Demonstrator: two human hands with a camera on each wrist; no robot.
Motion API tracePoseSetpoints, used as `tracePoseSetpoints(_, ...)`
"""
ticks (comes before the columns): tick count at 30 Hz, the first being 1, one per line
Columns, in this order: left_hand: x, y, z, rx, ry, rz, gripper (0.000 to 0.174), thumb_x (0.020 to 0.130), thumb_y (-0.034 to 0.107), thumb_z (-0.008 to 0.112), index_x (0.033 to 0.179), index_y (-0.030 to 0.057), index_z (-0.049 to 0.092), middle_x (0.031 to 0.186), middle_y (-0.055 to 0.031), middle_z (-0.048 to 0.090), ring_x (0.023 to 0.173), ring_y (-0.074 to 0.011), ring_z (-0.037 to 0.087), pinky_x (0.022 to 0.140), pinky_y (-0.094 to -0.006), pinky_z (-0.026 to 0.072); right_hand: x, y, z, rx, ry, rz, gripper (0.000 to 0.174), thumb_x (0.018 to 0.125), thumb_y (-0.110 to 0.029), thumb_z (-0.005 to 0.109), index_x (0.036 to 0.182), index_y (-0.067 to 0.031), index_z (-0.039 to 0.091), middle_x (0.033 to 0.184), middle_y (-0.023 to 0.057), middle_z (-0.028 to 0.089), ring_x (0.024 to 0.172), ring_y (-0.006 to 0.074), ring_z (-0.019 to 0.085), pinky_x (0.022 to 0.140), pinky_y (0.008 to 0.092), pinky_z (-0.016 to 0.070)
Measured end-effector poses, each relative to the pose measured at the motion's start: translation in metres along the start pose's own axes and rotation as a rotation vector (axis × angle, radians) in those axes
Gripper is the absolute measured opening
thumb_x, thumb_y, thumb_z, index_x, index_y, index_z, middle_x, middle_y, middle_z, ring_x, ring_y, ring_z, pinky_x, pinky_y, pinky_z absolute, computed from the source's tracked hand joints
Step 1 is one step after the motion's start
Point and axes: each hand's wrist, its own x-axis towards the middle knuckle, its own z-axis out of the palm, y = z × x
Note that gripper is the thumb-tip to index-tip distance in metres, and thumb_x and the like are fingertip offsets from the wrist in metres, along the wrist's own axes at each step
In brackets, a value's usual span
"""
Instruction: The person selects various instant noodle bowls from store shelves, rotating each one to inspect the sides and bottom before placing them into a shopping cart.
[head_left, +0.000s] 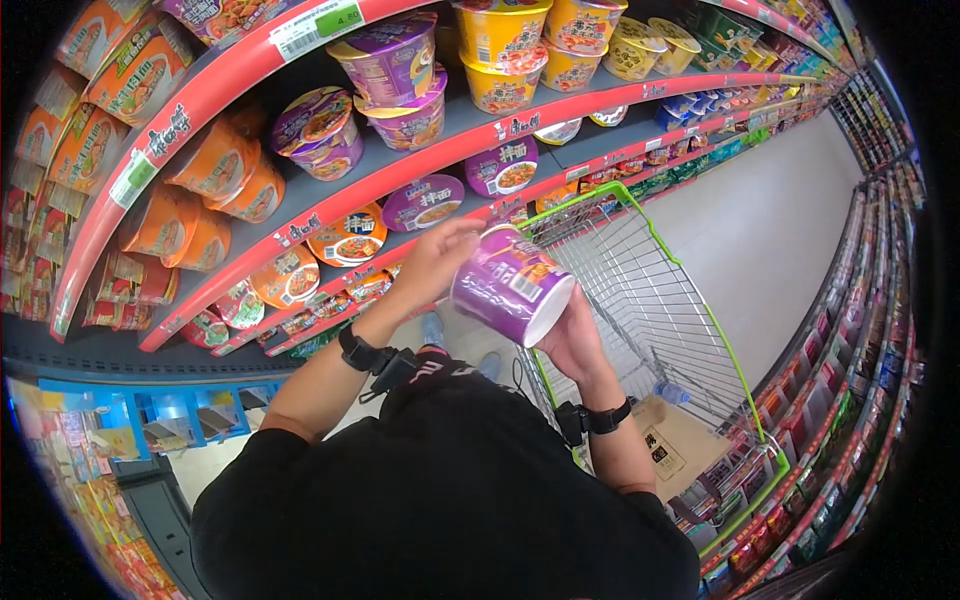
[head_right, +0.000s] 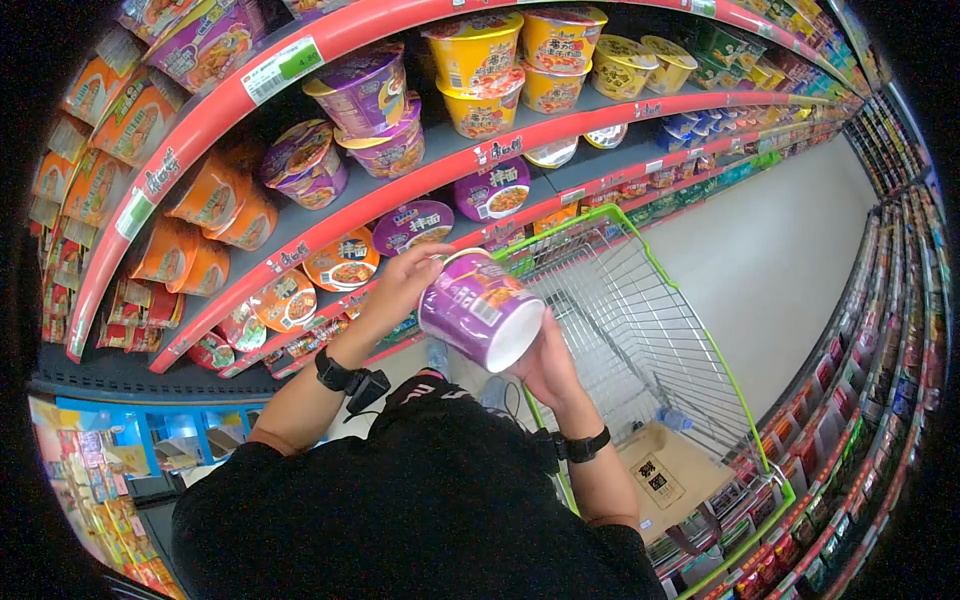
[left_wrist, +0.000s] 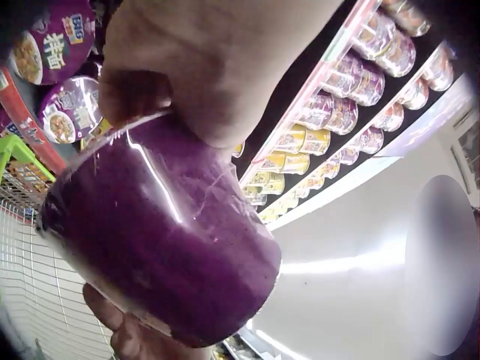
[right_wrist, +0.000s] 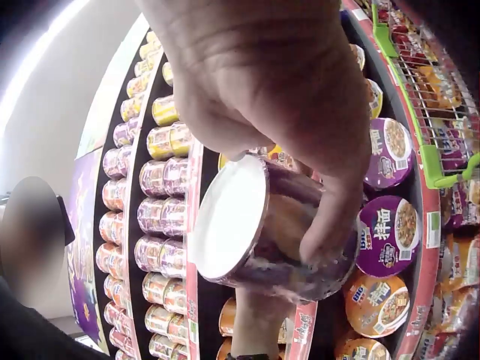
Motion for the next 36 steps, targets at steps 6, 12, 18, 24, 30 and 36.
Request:
tracePoseSetpoints(6, -0.007, -0.014, 0.01, -0.021, -0.121, 0.141, 0.061, 0.094, 0.028, 0.062, 0.142, 0.0051, 0.033, 0.138, -0.0129, 0.046, 0.127, -0.0191, 0.045, 0.105, -0.0339, 0.0376, 0.002, -0.001, -0.005, 0.089, -0.035, -0.038, 0.061, 0.102, -0.049, 0.026, 0.143, -0.0046, 0.031, 0.137, 0.018, 0.048, 0.119, 0.0324, 0.056, 0.089, 0.0466, 0.0553)
tracePoseSetpoints(12, -0.003, -0.006, 0.017, -0.055, 0.047, 0.164, 0.053, 0.097, 0.029, 0.056, 0.14, 0.0057, 0.037, 0.138, -0.0087, 0.046, 0.131, -0.0193, 0.041, 0.108, -0.0329, 0.0324, 0.002, 0.005, -0.016, -0.172, -0.006, 0.125, 0.06, 0.103, -0.049, 0.026, 0.142, -0.004, 0.032, 0.131, 0.016, 0.054, 0.113, 0.0294, 0.06, 0.079, 0.0419, 0.0595)
tracePoseSetpoints(18, 0.01, -0.03, 0.017, -0.082, 0.047, 0.071, 0.034, 0.103, 0.028, 0.043, 0.122, 0.0032, 0.057, 0.122, -0.0074, 0.058, 0.113, -0.0139, 0.054, 0.099, -0.0294, 0.0417, 0.0, 0.0, -0.018, -0.271, -0.026, 0.12, 0.061, 0.103, -0.049, 0.028, 0.136, 0.0002, 0.04, 0.109, 0.017, 0.065, 0.088, 0.0262, 0.07, 0.063, 0.0319, 0.0607)
tracePoseSetpoints(24, 0.014, -0.033, 0.023, -0.134, 0.054, 0.096, 0.033, 0.103, 0.026, 0.042, 0.12, 0.0024, 0.058, 0.12, -0.0079, 0.059, 0.112, -0.0139, 0.055, 0.097, -0.0288, 0.0434, -0.003, -0.002, -0.02, -0.26, -0.012, 0.104, 0.062, 0.103, -0.049, 0.029, 0.132, 0.0033, 0.043, 0.103, 0.0191, 0.066, 0.083, 0.0269, 0.071, 0.061, 0.0309, 0.0603)
tracePoseSetpoints(30, 0.02, -0.033, 0.026, -0.16, 0.024, 0.073, 0.039, 0.101, 0.028, 0.046, 0.13, 0.0029, 0.048, 0.128, -0.0113, 0.054, 0.117, -0.0157, 0.053, 0.1, -0.0293, 0.0423, -0.001, -0.001, -0.029, -0.262, 0.007, 0.115, 0.062, 0.103, -0.05, 0.027, 0.132, 0.002, 0.045, 0.107, 0.0187, 0.065, 0.087, 0.026, 0.07, 0.063, 0.0327, 0.0601)
tracePoseSetpoints(36, 0.029, -0.042, 0.032, -0.12, -0.005, 0.2, 0.063, 0.094, 0.028, 0.062, 0.143, 0.0048, 0.029, 0.136, -0.0162, 0.046, 0.123, -0.0201, 0.048, 0.103, -0.0319, 0.0404, 0.005, 0.007, -0.044, -0.329, 0.191, 0.032, 0.058, 0.103, -0.049, 0.028, 0.132, -0.003, 0.046, 0.117, 0.0156, 0.061, 0.104, 0.0204, 0.064, 0.073, 0.0363, 0.0582)
